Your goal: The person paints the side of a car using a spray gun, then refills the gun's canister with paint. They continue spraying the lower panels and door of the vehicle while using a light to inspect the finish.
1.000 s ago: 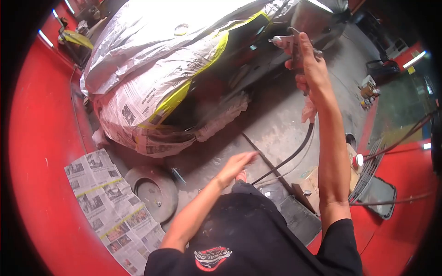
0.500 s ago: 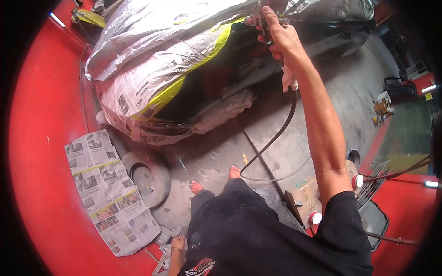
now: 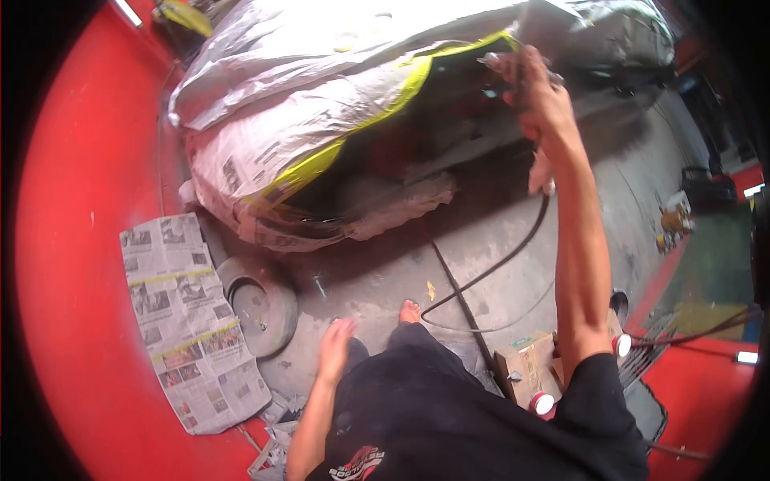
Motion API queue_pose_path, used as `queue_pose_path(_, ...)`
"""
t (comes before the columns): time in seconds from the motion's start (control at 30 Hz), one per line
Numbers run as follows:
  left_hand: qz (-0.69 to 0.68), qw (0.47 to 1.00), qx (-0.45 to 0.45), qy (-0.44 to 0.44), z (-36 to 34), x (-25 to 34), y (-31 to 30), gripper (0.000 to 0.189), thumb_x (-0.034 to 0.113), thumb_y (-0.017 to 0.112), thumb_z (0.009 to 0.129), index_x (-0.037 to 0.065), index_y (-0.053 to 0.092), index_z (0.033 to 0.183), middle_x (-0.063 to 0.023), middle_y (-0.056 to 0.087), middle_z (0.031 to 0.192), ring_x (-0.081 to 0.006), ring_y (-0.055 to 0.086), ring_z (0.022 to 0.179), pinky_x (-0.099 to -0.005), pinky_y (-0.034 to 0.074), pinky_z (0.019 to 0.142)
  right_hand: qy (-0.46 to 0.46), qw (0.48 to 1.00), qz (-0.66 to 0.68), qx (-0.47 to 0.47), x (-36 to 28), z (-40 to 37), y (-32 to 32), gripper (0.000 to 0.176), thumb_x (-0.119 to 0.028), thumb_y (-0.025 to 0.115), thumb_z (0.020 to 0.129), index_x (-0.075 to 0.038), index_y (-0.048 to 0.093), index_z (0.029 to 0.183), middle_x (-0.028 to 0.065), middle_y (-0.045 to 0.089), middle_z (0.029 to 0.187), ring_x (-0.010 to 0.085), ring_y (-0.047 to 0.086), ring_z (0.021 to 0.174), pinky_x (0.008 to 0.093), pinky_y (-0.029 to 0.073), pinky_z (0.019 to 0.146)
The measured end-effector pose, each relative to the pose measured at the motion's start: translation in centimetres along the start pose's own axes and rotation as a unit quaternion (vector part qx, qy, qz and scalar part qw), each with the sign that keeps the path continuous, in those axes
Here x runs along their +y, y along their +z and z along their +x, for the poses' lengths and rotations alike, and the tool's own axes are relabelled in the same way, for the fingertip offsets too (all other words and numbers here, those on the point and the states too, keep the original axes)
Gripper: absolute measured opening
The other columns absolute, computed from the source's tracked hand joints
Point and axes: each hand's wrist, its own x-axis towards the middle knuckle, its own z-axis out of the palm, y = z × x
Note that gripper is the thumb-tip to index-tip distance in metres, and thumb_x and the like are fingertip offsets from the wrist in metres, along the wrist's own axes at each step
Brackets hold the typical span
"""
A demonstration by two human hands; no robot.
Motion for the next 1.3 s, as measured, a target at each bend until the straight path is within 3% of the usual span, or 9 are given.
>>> queue_pose_path(0.13,-0.138,0.955,-0.224,0.139,5.3,19.8,17.0,0.041,0.036,0.056,0.115,0.004,0.068,0.138,-0.01,0.073,0.131,-0.0204,0.069,0.121,-0.0376,0.053,0.11,0.031,0.999,0.008,0.003,-1.5,-6.2,0.8,0.066,-0.078,0.058,0.099,-0.016,0.076,0.113,0.0008,0.067,0.082,0.0021,0.033,0.047,0.0224,0.021,0.043)
queue_pose_path(0.33,-0.495,0.811,-0.306,-0.061,1.6,23.7,29.2,0.029,0.034,0.063,0.112,0.013,0.068,0.132,0.0061,0.072,0.12,-0.003,0.067,0.106,-0.0222,0.053,0.09,0.046,0.996,0.07,0.009,-2.4,-13.8,1.9,0.066,-0.073,0.056,0.103,-0.011,0.074,0.12,0.001,0.066,0.081,0.0016,0.033,0.045,0.0223,0.02,0.041)
queue_pose_path(0.47,-0.543,0.76,-0.352,-0.055,-1.5,22.4,28.4,0.024,0.035,0.064,0.112,0.017,0.067,0.126,0.0104,0.069,0.108,-0.0002,0.061,0.093,-0.0204,0.048,0.083,0.034,0.998,0.056,0.005,-3.1,-17.7,1.4,0.068,-0.073,0.057,0.103,-0.009,0.073,0.121,0.0014,0.067,0.083,0.0009,0.033,0.046,0.0222,0.02,0.042)
queue_pose_path(0.9,-0.537,0.768,-0.335,-0.097,-2.9,22.1,29.0,0.018,0.037,0.065,0.111,0.023,0.069,0.122,0.0127,0.069,0.1,0.0,0.058,0.083,-0.0196,0.043,0.071,0.017,0.998,0.047,0.023,-2.8,-18.9,0.9,0.069,-0.072,0.06,0.102,-0.009,0.074,0.126,0.0005,0.068,0.086,-0.0007,0.034,0.05,0.0214,0.02,0.045)
queue_pose_path(0.97,-0.468,0.809,-0.336,-0.118,-2.1,23.0,28.6,0.031,0.046,0.059,0.112,0.022,0.068,0.129,0.0108,0.07,0.108,-0.0011,0.058,0.086,-0.0209,0.042,0.072,0.046,0.998,0.035,0.028,-2.8,-18.1,0.7,0.064,-0.07,0.062,0.102,-0.012,0.077,0.122,-0.0015,0.069,0.086,-0.0001,0.036,0.05,0.0224,0.022,0.046)
queue_pose_path(1.07,-0.459,0.815,-0.324,-0.14,-0.5,23.2,28.3,0.053,0.056,0.049,0.113,0.017,0.061,0.148,0.0023,0.07,0.136,-0.0078,0.063,0.111,-0.0271,0.046,0.089,0.061,0.998,0.029,0.02,-1.6,-14.2,0.4,0.061,-0.069,0.068,0.099,-0.011,0.078,0.11,-0.0008,0.066,0.076,0.0016,0.039,0.047,0.0225,0.024,0.044)
queue_pose_path(1.13,-0.388,0.861,-0.32,-0.078,0.9,20.2,25.7,0.061,0.054,0.048,0.114,0.011,0.054,0.157,-0.0052,0.06,0.155,-0.0152,0.057,0.137,-0.0347,0.043,0.108,0.035,0.999,0.021,-0.001,-1.1,-11.0,0.3,0.065,-0.073,0.068,0.097,-0.01,0.078,0.109,0.0007,0.065,0.077,0.0024,0.039,0.046,0.0235,0.026,0.042)
queue_pose_path(1.2,-0.249,0.926,-0.28,-0.055,2.6,16.0,21.4,0.061,0.051,0.048,0.115,0.006,0.054,0.155,-0.0093,0.061,0.154,-0.0211,0.054,0.144,-0.0398,0.041,0.118,0.016,1.0,-0.012,-0.014,-1.0,-7.9,0.7,0.069,-0.076,0.063,0.097,-0.01,0.079,0.112,0.0027,0.065,0.08,0.0031,0.04,0.047,0.024,0.027,0.042)
queue_pose_path(1.3,-0.127,0.964,-0.218,-0.081,3.6,7.9,10.8,0.055,0.042,0.053,0.115,0.001,0.057,0.151,-0.0154,0.065,0.148,-0.0238,0.063,0.135,-0.0378,0.048,0.114,0.002,0.998,-0.038,-0.043,-0.5,-3.6,1.4,0.073,-0.078,0.06,0.097,-0.009,0.079,0.113,0.0049,0.066,0.083,0.0041,0.04,0.048,0.0245,0.028,0.043)
